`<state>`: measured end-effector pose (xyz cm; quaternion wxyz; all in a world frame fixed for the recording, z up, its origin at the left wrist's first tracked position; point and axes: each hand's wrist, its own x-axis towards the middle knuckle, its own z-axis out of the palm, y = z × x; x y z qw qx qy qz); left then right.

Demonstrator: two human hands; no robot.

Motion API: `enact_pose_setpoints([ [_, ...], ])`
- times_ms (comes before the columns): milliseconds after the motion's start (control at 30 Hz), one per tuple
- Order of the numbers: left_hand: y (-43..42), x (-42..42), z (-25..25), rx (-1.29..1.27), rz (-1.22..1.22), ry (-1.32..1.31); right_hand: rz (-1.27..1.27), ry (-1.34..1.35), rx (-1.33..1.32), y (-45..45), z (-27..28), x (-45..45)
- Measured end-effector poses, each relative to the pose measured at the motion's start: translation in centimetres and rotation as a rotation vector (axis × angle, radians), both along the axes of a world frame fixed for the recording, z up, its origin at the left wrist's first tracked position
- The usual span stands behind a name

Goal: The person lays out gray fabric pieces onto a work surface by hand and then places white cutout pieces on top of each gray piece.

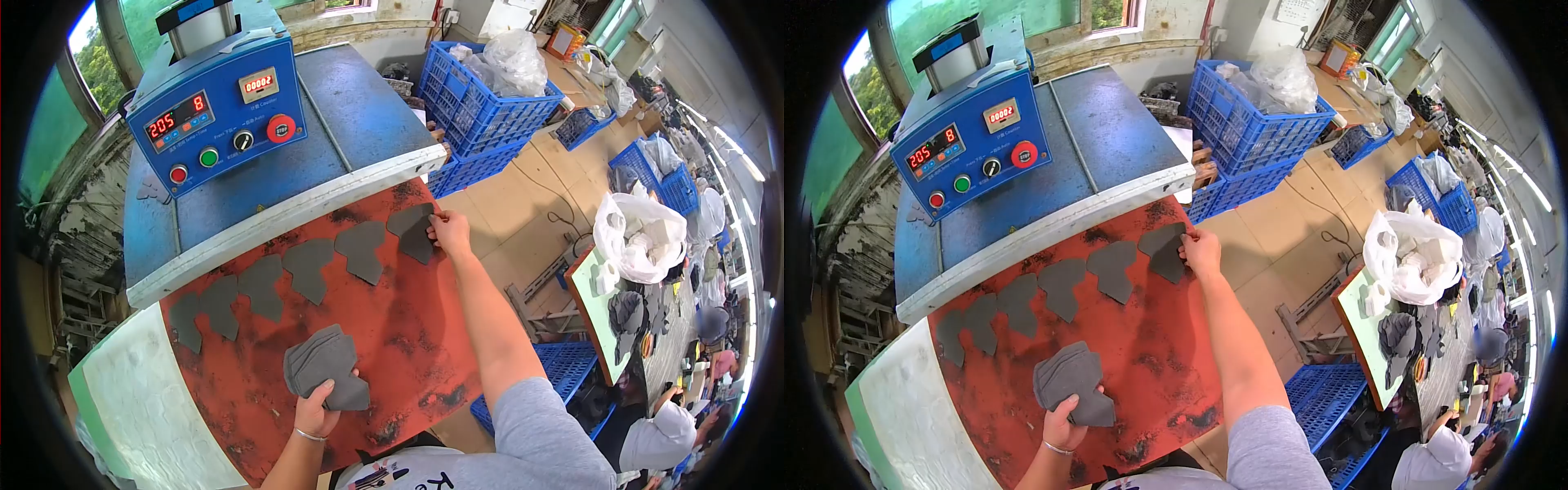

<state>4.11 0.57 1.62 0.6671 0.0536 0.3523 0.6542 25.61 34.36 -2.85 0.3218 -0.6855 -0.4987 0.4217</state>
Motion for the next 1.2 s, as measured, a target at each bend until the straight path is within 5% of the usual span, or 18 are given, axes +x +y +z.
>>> enact_pose_setpoints([
  [233, -0.4, -0.2, 0.1, 0.006, -0.014, 0.025, -0.02, -0.1, 0.089, -1.6, 0.8, -0.3],
  [367, -1.0, -0.9, -0.1, 0.048, -0.045, -0.02, 0.563, 0.153, 0.125, -11.3, 4.2, -3.9],
  [433, -1.1, -1.0, 0.5, 0.066, -0.036, 0.013, 0.731, 0.254, -0.062, -17.7, 6.4, -6.1],
  [500, -1.8, -1.4, 0.1, 0.096, -0.04, 0.041, 0.79, 0.288, 0.058, -21.6, 5.2, -7.2],
  [600, -3.1, -1.8, -0.7, 0.052, 0.025, 0.14, 0.731, 0.085, 0.219, -24.4, 6.6, -8.9],
  [767, -5.3, -3.2, -0.4, 0.086, 0.083, 0.379, 0.678, 0.156, 0.28, -27.4, 7.0, -12.1],
  [933, -8.1, -5.0, 0.1, 0.076, 0.231, 0.195, 0.741, 0.095, 0.378, -29.7, 7.4, -15.6],
  [1100, -12.1, -7.8, -0.3, 0.026, 0.33, 0.179, 0.855, 0.192, 0.155, -31.9, 7.6, -19.0],
  [1167, -14.2, -9.0, -2.1, 0.043, 0.26, 0.592, 0.912, 0.233, 0.074, -32.8, 7.9, -20.5],
  [1200, -14.9, -9.6, -1.8, 0.037, 0.279, 0.592, 0.943, 0.269, -0.006, -33.1, 8.1, -21.3],
])
